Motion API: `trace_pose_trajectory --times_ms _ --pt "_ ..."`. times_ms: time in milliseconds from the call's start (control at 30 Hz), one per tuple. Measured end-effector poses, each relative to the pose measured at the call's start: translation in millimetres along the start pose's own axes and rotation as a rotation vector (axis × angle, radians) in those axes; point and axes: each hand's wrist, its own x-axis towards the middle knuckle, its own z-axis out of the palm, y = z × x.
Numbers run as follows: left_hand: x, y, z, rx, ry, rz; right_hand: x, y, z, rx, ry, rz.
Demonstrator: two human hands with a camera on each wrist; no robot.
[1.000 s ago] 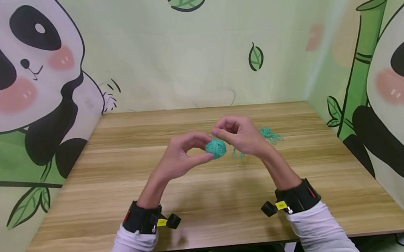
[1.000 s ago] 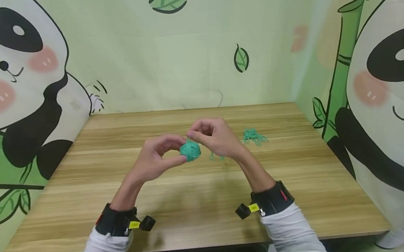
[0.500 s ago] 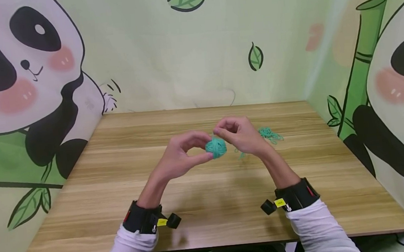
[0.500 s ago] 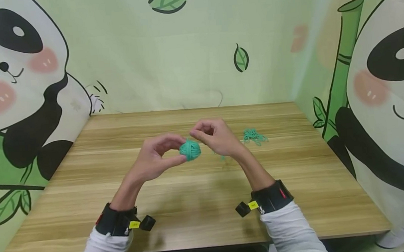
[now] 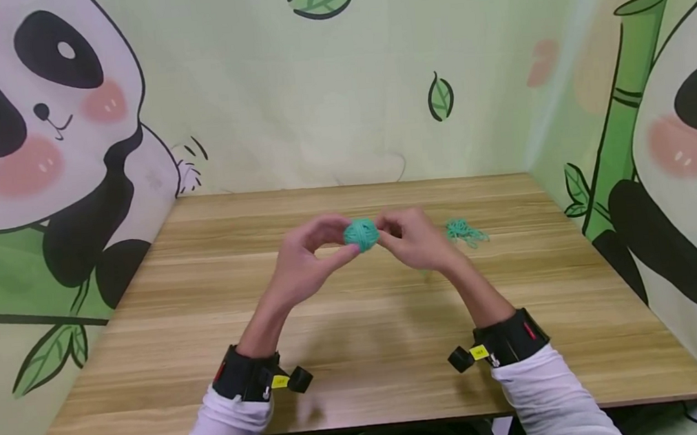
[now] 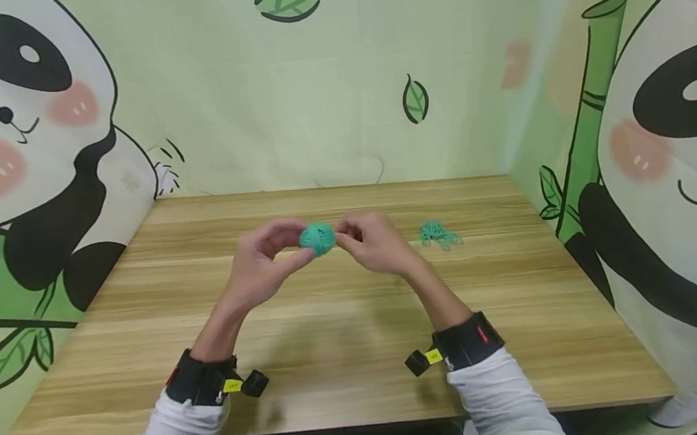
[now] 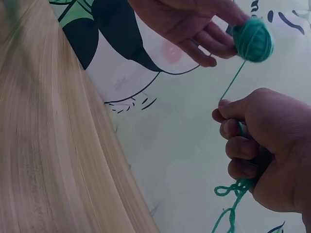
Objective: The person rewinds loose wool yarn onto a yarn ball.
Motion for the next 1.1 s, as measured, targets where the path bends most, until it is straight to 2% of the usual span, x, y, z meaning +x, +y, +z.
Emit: trace_pose_trajectory --times_ms 200,433,733,1100 --pt "1.9 -2.9 -1.5 0.035 0.097 0.041 -1.0 -15 0 -0.047 -0.121 -0.038" --pt "2.0 -7.7 -1.1 0.085 0.154 0.051 -3.0 -33 -6 0.047 -0.179 -0.078" --pt "0.7 -9.4 -1.3 0.147 0.154 0.044 -6.1 -50 -16 0.156 -0.156 -0.047" --pt "-0.3 -12.3 -0.7 0.205 0.149 0.05 -6.8 -53 -21 0.259 -0.098 -0.085"
